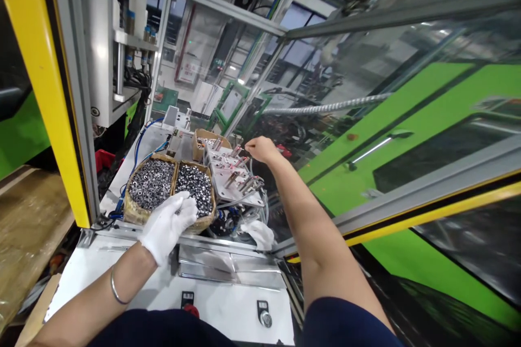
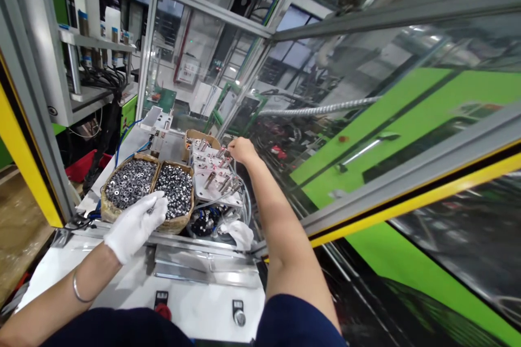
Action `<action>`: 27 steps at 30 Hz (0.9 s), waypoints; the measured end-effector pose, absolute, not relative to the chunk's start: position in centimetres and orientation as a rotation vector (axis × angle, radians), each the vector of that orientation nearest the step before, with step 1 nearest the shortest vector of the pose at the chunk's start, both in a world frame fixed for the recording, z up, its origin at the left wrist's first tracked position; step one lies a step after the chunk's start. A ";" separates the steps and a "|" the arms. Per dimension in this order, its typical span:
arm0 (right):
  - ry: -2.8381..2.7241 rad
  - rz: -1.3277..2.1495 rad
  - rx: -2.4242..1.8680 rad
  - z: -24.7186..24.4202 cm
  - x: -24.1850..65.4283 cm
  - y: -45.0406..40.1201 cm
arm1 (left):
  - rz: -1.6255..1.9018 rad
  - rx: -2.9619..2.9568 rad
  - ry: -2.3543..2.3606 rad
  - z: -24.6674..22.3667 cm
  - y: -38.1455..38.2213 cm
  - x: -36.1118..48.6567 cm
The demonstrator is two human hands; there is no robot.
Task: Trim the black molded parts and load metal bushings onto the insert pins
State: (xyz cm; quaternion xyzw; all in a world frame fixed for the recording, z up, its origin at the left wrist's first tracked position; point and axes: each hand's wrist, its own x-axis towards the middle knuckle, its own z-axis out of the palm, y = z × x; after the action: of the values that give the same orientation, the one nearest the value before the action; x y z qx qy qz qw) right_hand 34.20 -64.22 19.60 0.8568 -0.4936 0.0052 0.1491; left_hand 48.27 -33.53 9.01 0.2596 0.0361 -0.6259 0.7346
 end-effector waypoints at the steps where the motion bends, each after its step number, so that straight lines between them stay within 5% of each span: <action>1: -1.412 0.062 2.460 19.7 34.5 -64.8 | -1.368 0.601 0.061 8.9 -33.6 48.2; 27: -1.173 -0.241 2.463 19.1 36.2 -64.0 | -1.334 0.700 0.002 9.4 -33.2 48.3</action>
State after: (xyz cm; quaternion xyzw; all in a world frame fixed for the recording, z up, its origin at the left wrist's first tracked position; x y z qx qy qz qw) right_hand 36.17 -63.95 19.06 0.8811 -0.4196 -0.0861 0.2002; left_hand 48.26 -33.19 9.41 0.3178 0.0010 -0.6057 0.7294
